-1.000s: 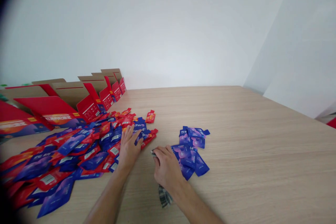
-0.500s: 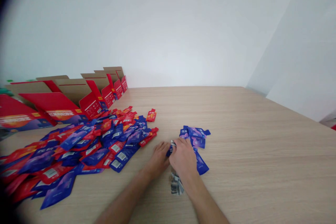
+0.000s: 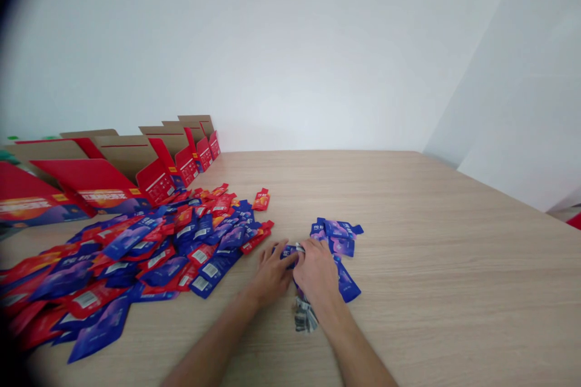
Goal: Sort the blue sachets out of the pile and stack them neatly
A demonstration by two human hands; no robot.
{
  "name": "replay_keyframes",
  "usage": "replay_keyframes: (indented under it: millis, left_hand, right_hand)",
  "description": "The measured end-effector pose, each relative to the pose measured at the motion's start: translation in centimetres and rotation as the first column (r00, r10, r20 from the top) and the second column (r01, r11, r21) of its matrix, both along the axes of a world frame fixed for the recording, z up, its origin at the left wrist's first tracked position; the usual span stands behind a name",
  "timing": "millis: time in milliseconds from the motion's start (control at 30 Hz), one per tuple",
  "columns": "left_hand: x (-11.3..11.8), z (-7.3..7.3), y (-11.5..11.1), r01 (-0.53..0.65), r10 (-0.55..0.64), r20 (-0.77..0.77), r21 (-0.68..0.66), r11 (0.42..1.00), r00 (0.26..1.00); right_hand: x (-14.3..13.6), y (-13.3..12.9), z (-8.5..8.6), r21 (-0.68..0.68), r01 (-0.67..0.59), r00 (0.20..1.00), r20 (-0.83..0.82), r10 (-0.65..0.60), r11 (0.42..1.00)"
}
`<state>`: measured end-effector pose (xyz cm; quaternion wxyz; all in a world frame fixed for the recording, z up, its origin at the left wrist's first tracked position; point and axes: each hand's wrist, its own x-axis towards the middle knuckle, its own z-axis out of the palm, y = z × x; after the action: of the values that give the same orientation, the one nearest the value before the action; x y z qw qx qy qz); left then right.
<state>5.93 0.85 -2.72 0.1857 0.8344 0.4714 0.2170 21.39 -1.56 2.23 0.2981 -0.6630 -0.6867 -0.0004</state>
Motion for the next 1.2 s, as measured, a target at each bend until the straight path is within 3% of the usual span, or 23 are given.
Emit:
replay_keyframes:
  millis: [100, 200, 333, 400, 467, 600, 667, 733, 800, 900, 967, 1067, 1200]
  left_hand:
    - [-0.3, 0.3, 0.3, -0.017, 0.017, -0.04, 0.008, 1.0, 0.999]
    - [-0.9, 1.1, 0.5, -0.18, 0.182, -0.019, 0.07, 0.981, 0.983]
    - [-1.1, 1.8, 0.0, -0.503, 0.508, -0.026, 0.097, 0.859, 0.861]
    - [-0.9, 1.5, -0.3, -0.576, 0.579, -0.073, 0.053, 0.816, 0.812]
    - [-0.9, 1.1, -0.3, -0.572, 0.57, -0.071, -0.007, 0.82, 0.818]
    - [-1.5, 0.9, 0.5, -0.417, 0.45, 0.191, -0.19, 0.889, 0.872]
    - [-2.0, 1.1, 0.9, -0.277, 0.403, 0.407, -0.334, 0.901, 0.82]
    - [-2.3, 1.4, 1.2, -0.073, 0.408, 0.624, -0.49, 0.869, 0.667]
    - [-2.5, 1.5, 1.2, 0.114, 0.479, 0.757, -0.578, 0.808, 0.444]
    - [-2.6, 1.7, 1.1, 0.187, 0.613, 0.775, -0.632, 0.753, 0.15]
    - [-2.6, 2.0, 1.0, 0.228, 0.663, 0.748, -0.653, 0.722, 0.043]
    - [-2.8, 2.4, 0.9, 0.382, 0.695, 0.719, -0.643, 0.663, 0.003]
    - [-3.7, 2.7, 1.0, 0.535, 0.736, 0.672, -0.653, 0.535, 0.084]
  right_hand:
    - [0.0, 0.1, -0.3, 0.016, 0.004, 1.0, 0.0, -0.004, 1.0]
    - [-0.1, 0.1, -0.2, 0.01, -0.01, 1.0, 0.004, 0.01, 1.0]
    - [-0.6, -0.3, 0.1, -0.015, -0.029, 1.0, 0.002, 0.029, 0.999]
    - [-0.8, -0.5, 0.3, -0.021, -0.036, 0.999, -0.006, 0.036, 0.999]
    - [-1.1, -0.7, 0.4, -0.028, -0.051, 0.999, -0.019, 0.051, 0.998]
    - [-1.6, -0.9, 0.6, -0.037, -0.104, 0.993, -0.067, 0.101, 0.994]
    - [-1.8, -0.9, 0.7, -0.015, -0.133, 0.986, -0.108, 0.131, 0.991]
    - [-1.9, -1.0, 1.0, 0.035, -0.172, 0.972, -0.155, 0.175, 0.985]
    - [-2.2, -1.1, 1.3, 0.096, -0.214, 0.953, -0.198, 0.229, 0.972]
    - [-2.8, -1.5, 1.5, 0.168, -0.284, 0.917, -0.241, 0.318, 0.944]
    - [-3.5, -1.7, 1.5, 0.189, -0.337, 0.895, -0.239, 0.376, 0.922]
    - [-4.7, -2.3, 1.1, 0.162, -0.431, 0.867, -0.197, 0.457, 0.888]
    - [-5.8, -3.0, 0.7, 0.078, -0.612, 0.775, -0.136, 0.617, 0.787]
